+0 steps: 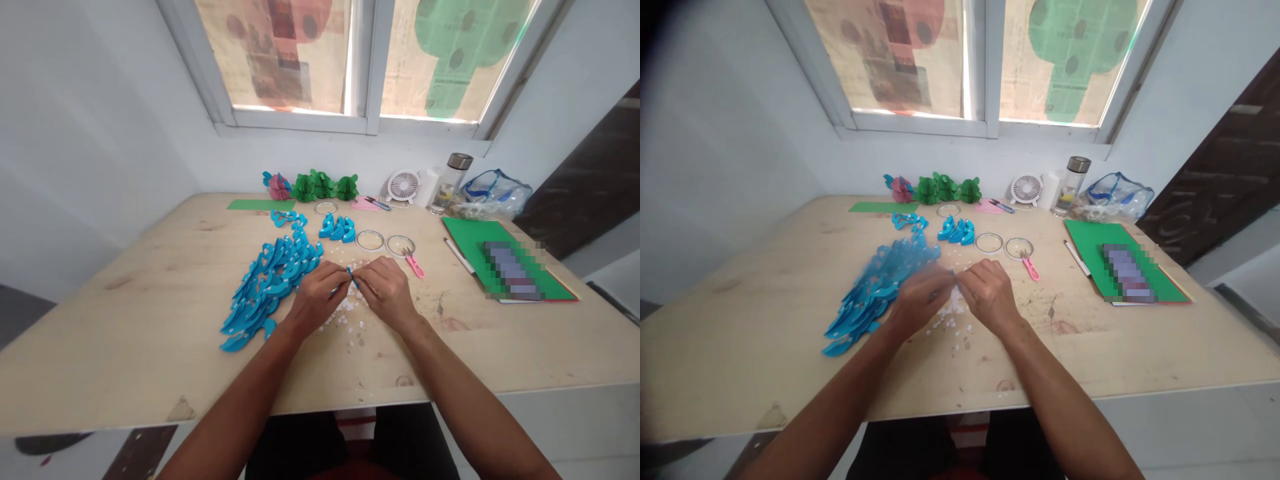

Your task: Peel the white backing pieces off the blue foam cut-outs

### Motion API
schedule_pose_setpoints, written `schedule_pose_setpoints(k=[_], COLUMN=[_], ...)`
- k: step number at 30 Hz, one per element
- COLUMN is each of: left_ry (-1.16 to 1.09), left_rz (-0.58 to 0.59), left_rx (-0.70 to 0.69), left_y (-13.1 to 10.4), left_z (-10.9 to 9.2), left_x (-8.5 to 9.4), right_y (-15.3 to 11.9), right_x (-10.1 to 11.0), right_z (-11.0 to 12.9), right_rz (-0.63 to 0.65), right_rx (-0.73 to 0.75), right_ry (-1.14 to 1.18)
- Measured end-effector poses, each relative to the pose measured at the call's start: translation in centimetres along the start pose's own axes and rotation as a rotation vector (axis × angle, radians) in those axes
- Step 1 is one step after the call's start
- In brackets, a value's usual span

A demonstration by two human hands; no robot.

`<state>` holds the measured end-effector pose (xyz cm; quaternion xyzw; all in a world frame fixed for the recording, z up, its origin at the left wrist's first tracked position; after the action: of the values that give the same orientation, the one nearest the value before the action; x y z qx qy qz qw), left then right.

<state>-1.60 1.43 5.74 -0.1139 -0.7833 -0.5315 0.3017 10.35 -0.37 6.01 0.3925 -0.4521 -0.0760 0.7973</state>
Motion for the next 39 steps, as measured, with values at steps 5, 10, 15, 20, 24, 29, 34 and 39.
schedule_pose_setpoints(k=[5,10,15,20,24,29,34,39], left_ry=[0.002,-0.032,-0.168,-0.398,-0.634,-0.806,-0.843,-0.824], left_rz=[-0.005,-0.034,-0.057,-0.112,-0.199,-0.274,-0.289,-0.235], left_rx=[0.014,0.042,0.155,0.444,0.716,0.875,0.923,0.902], left_y=[0.0,0.0,0.1,-0.6,-1.7,-2.3,-2.2,-2.1], left_z=[-0.2,-0.1,0.4,2.0,3.5,3.9,3.6,3.4], left_x=[0.1,0.1,0.2,-0.1,-1.0,-1.7,-1.8,-2.1], right_y=[0.0,0.1,0.0,-0.8,-1.1,-1.3,-1.2,-1.2], right_x=[0.1,0.1,0.2,-0.4,-1.7,-2.6,-2.8,-3.9], right_z=[0.2,0.1,-0.9,-3.5,-4.2,-4.1,-3.9,-2.8], right_rz=[-0.064,-0.098,-0.122,-0.123,-0.005,0.034,0.037,0.191], right_rx=[-0.021,-0.084,-0.265,-0.595,-0.696,-0.714,-0.791,-0.777], right_ry=[-0.014,0.017,0.209,0.4,0.47,0.57,0.85,1.035])
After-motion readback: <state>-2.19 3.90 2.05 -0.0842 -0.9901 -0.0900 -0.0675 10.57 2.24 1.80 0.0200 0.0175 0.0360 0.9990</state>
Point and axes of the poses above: each hand's wrist, its own y-axis towards the middle knuckle, its own x-axis out of the back of the hand, z = x × y, the point moved 6 cm from there along y, towards the middle knuckle, and after that the axes turned 5 degrees about -x, right-handed, at the moved point
